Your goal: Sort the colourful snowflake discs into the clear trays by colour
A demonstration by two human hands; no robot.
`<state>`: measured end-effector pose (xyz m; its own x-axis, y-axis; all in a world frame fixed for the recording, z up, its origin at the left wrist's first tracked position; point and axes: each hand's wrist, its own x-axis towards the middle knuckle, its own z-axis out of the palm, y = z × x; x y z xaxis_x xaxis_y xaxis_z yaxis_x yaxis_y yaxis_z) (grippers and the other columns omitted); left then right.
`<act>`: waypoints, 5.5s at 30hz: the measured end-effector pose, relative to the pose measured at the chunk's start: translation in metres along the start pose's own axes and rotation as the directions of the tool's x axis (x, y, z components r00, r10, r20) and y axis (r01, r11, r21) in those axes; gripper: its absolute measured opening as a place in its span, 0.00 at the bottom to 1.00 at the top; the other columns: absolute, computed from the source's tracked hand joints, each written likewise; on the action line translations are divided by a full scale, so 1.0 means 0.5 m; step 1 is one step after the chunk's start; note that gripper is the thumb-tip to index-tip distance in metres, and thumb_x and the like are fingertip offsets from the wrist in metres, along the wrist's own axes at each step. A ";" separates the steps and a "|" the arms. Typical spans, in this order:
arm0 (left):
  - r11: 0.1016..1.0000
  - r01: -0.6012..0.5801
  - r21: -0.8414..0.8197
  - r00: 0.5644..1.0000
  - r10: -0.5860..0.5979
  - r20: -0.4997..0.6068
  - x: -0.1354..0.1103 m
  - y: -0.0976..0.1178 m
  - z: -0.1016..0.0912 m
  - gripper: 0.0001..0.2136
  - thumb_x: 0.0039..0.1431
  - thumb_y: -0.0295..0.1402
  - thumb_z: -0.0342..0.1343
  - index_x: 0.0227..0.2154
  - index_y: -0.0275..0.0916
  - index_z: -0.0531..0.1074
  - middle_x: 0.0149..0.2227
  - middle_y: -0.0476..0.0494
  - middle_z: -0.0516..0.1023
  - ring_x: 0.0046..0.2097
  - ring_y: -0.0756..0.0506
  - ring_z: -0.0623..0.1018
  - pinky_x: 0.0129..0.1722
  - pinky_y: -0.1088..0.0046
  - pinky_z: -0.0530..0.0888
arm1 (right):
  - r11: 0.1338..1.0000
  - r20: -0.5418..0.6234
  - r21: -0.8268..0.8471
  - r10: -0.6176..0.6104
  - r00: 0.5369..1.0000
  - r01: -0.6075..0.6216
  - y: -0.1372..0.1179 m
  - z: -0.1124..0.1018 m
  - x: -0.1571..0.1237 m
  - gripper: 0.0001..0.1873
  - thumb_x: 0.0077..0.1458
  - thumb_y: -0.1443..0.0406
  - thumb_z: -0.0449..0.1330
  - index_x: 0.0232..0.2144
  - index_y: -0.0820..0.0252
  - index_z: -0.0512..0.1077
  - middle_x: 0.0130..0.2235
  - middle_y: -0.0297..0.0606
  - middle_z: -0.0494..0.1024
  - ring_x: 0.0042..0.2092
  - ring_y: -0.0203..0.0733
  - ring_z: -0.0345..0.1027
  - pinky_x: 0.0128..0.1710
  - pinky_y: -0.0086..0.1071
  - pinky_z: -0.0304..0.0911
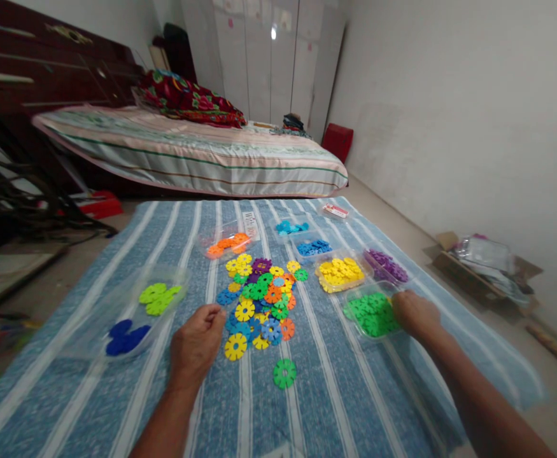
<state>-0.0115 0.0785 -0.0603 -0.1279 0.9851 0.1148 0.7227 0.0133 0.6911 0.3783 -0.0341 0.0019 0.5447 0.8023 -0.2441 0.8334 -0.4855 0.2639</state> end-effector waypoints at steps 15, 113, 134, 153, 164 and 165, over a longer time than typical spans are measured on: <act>1.000 -0.006 -0.018 1.000 0.006 0.002 -0.003 -0.008 0.003 0.14 0.50 0.44 0.50 0.34 0.44 0.74 0.31 0.49 0.81 0.35 0.45 0.79 0.36 0.73 0.72 | 0.985 -0.414 0.143 -0.028 0.910 0.095 -0.060 -0.125 -0.012 0.20 0.64 0.55 0.46 0.50 0.53 0.72 0.48 0.43 0.76 0.43 0.48 0.73 0.35 0.33 0.63; 1.000 -0.021 0.010 0.938 0.017 0.345 -0.100 0.048 -0.054 0.08 0.45 0.39 0.54 0.21 0.40 0.68 0.20 0.54 0.66 0.25 0.49 0.67 0.26 0.75 0.61 | 0.182 -0.761 0.546 -0.300 0.575 0.818 -0.337 0.124 -0.092 0.08 0.57 0.70 0.53 0.30 0.59 0.71 0.34 0.38 0.76 0.38 0.41 0.66 0.39 0.33 0.60; 0.928 0.139 -0.346 0.885 0.040 0.464 -0.054 0.145 0.012 0.07 0.46 0.36 0.54 0.24 0.37 0.69 0.16 0.55 0.69 0.19 0.52 0.69 0.20 0.78 0.65 | 0.150 -0.710 0.612 -0.328 0.623 0.776 -0.339 0.108 -0.083 0.09 0.55 0.70 0.53 0.26 0.59 0.71 0.29 0.35 0.74 0.35 0.39 0.65 0.38 0.31 0.56; 0.984 -0.107 -0.145 0.956 0.142 0.256 -0.061 0.116 -0.012 0.09 0.49 0.36 0.53 0.26 0.39 0.75 0.26 0.51 0.77 0.30 0.47 0.76 0.32 0.73 0.71 | 0.162 -0.705 0.605 -0.347 0.619 0.780 -0.329 0.107 -0.082 0.10 0.56 0.69 0.54 0.26 0.58 0.73 0.30 0.35 0.75 0.35 0.39 0.65 0.38 0.32 0.57; 0.991 -0.131 0.017 0.986 0.129 0.104 -0.108 0.046 -0.052 0.10 0.52 0.37 0.52 0.32 0.40 0.76 0.33 0.45 0.78 0.35 0.45 0.77 0.39 0.68 0.75 | 0.275 -0.720 0.544 -0.332 0.609 0.793 -0.355 0.110 -0.087 0.10 0.55 0.70 0.53 0.26 0.59 0.72 0.29 0.37 0.74 0.35 0.41 0.63 0.37 0.32 0.54; 0.984 -0.178 0.031 0.978 0.173 0.115 -0.110 0.050 -0.048 0.10 0.53 0.36 0.52 0.33 0.41 0.76 0.36 0.44 0.78 0.38 0.44 0.77 0.42 0.67 0.74 | 0.290 -0.723 0.531 -0.335 0.604 0.796 -0.361 0.107 -0.086 0.10 0.55 0.70 0.53 0.26 0.59 0.72 0.29 0.37 0.74 0.35 0.41 0.62 0.36 0.31 0.54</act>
<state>-0.0026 0.0207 -0.0322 0.0778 0.9856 0.1500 0.7543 -0.1565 0.6376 0.2095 0.0001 -0.0852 -0.0177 0.8986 0.4383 0.7246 0.3136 -0.6137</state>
